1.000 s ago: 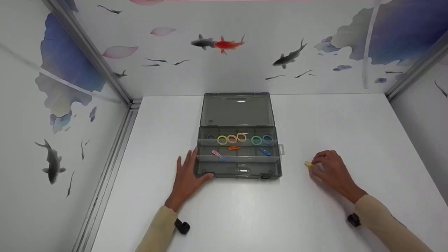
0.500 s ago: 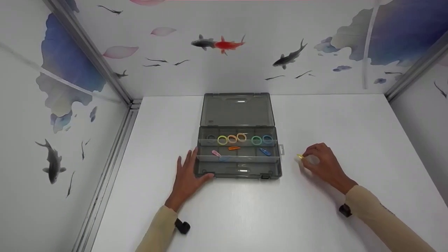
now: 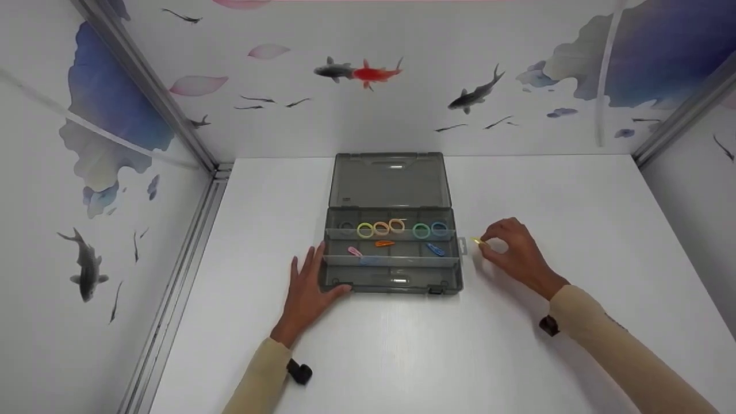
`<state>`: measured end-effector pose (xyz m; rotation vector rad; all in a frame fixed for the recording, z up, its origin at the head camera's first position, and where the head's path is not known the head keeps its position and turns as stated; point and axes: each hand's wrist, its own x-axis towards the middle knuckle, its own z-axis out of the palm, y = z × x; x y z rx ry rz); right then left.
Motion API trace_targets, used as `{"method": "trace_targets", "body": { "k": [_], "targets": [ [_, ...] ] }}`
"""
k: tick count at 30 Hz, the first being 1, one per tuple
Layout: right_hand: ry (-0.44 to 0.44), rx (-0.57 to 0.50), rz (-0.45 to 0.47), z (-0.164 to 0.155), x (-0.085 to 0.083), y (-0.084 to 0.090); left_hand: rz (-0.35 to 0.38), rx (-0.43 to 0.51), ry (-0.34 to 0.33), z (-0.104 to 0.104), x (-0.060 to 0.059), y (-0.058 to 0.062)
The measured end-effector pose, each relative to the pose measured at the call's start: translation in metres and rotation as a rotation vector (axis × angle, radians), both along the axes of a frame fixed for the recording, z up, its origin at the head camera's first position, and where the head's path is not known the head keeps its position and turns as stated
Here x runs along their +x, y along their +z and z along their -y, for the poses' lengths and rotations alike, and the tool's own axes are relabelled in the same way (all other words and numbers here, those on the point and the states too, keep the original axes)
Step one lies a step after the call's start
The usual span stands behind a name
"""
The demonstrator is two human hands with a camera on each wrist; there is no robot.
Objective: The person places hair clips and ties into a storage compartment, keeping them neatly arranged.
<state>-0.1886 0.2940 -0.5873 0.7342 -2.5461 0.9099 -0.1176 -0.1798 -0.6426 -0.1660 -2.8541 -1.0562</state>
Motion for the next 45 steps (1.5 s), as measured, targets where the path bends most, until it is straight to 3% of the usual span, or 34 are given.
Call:
{"method": "trace_targets", "body": {
  "k": [19, 45],
  "targets": [
    [0.118, -0.012, -0.001, 0.042, -0.017, 0.015, 0.005, 0.017, 0.005, 0.000, 0.001, 0.000],
    [0.234, 0.035, -0.004, 0.090, -0.020, 0.012, -0.031, 0.009, -0.027, 0.003, -0.002, -0.003]
  ]
}}
